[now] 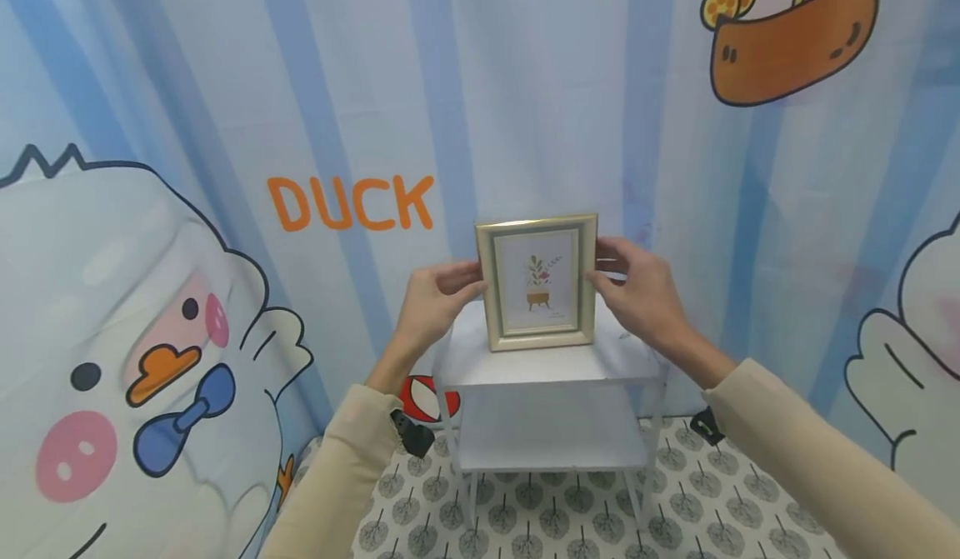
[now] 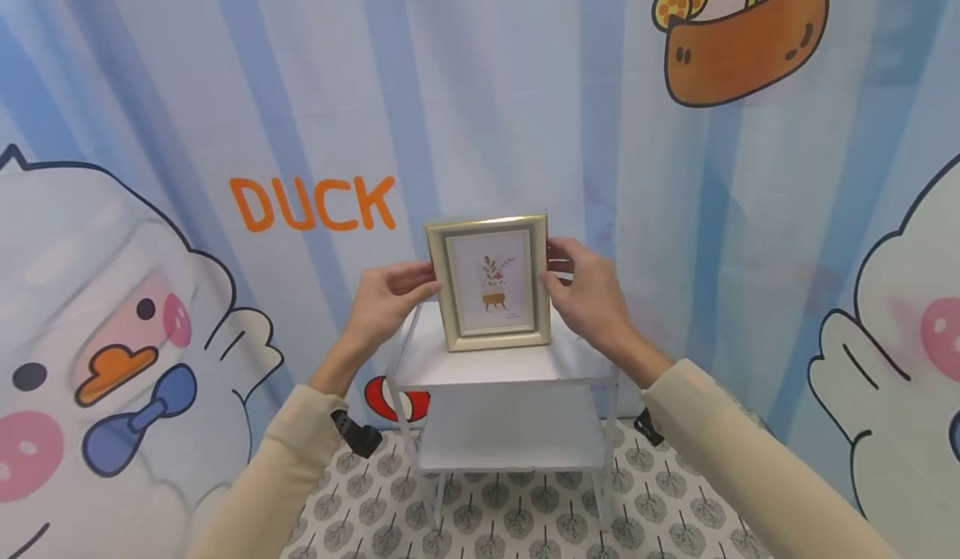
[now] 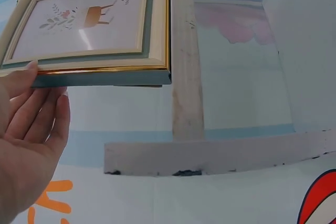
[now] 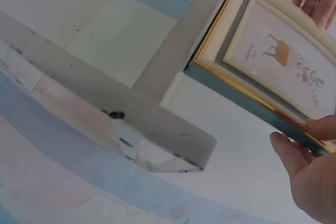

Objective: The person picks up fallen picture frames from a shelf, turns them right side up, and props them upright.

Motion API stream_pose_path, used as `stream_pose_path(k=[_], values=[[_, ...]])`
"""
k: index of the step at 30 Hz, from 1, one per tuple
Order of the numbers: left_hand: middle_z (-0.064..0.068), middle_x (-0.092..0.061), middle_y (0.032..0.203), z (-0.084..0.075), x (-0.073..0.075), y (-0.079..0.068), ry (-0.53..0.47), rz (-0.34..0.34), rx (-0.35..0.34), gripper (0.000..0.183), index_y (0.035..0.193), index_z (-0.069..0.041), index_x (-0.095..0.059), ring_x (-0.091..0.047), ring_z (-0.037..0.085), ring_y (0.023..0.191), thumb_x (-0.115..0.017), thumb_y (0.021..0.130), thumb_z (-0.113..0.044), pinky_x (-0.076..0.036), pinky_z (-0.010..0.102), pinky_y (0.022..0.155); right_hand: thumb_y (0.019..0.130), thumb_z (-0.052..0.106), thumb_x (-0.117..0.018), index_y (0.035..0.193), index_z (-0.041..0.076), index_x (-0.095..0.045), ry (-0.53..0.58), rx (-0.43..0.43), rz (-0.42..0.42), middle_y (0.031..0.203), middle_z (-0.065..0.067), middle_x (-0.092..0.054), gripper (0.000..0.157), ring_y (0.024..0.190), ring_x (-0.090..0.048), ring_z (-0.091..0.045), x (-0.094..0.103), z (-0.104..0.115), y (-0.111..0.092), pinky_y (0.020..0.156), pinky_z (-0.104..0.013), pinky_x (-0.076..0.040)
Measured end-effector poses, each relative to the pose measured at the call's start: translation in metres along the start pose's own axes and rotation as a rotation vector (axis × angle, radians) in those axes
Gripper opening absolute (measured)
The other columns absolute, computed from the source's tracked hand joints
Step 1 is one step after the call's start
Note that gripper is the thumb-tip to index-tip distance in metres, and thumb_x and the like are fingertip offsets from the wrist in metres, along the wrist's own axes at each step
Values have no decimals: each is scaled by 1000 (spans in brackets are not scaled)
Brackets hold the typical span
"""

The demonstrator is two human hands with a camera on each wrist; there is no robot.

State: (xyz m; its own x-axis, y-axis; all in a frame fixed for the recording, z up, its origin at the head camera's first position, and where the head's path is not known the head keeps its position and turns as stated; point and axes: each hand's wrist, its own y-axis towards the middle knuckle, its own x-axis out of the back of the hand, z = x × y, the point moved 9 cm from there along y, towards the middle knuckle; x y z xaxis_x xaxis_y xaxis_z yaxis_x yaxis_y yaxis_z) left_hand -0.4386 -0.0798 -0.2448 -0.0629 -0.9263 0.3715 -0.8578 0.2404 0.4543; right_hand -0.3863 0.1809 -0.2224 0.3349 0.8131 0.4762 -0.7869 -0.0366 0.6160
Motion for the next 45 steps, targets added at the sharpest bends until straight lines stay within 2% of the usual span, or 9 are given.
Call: stream_pose_path(k=[3, 9, 16, 20, 25, 32, 42, 45], values=[[12, -75, 133, 4, -1, -1, 18, 5, 8, 40, 134, -8, -72, -72, 26, 125, -78, 97, -21, -57, 45, 109, 104, 4, -61, 150, -4, -53, -24, -5, 37, 145, -25, -64, 48, 128, -68, -41, -2, 3, -5, 104, -48, -59], [11, -75, 133, 9, -3, -2, 3, 19, 19, 42, 135, -8, -72, -71, 25, 127, -78, 97, -24, -55, 45, 112, 108, 10, -51, 162, 3, -36, -38, -60, 116, 161, -20, -49, 56, 141, -58, -40, -7, 6, -18, 113, -51, -52], [12, -75, 132, 7, -2, -2, -20, -7, 7, 40, 134, -9, -72, -72, 25, 125, -78, 97, -24, -55, 46, 112, 108, 10, -45, 166, 4, -25, 95, -149, 154, 169, -18, -37, 62, 153, -45, -38, -13, 9, -20, 123, -52, -42], [13, -76, 131, 6, -3, -4, -36, -3, -1, 40, 133, -8, -72, -73, 27, 124, -78, 97, -22, -57, 46, 109, 105, 6, -44, 166, 2, -24, 146, -174, 157, 169, -20, -36, 65, 154, -43, -39, -17, 8, -16, 124, -52, -40], [12, -77, 129, 4, -6, -7, -19, -9, -12, 41, 132, -8, -73, -73, 26, 124, -79, 96, -25, -58, 48, 108, 102, 4, -44, 166, 5, -26, 137, -218, 142, 168, -19, -39, 67, 154, -43, -40, -19, 1, -7, 124, -53, -40], [15, -77, 127, 1, -9, -9, -23, -37, -59, 44, 133, -4, -71, -74, 28, 120, -80, 95, -24, -59, 46, 105, 108, 18, -50, 164, 9, -35, 215, -257, 132, 165, -16, -45, 58, 153, -46, -36, -24, -9, 9, 125, -51, -41], [15, -77, 127, -3, -24, -10, -68, -26, -48, 51, 137, -4, -69, -74, 27, 121, -82, 93, -26, -60, 43, 105, 108, 16, -50, 164, 2, -31, 269, -281, 142, 165, -21, -43, 60, 154, -43, -37, -33, -23, 30, 125, -51, -41], [15, -78, 124, -8, -31, -11, -84, -20, -67, 48, 135, -3, -70, -75, 27, 118, -83, 93, -23, -61, 41, 102, 107, 12, -49, 163, 0, -32, 278, -289, 137, 164, -23, -45, 60, 154, -44, -38, -35, -28, 36, 125, -50, -41]])
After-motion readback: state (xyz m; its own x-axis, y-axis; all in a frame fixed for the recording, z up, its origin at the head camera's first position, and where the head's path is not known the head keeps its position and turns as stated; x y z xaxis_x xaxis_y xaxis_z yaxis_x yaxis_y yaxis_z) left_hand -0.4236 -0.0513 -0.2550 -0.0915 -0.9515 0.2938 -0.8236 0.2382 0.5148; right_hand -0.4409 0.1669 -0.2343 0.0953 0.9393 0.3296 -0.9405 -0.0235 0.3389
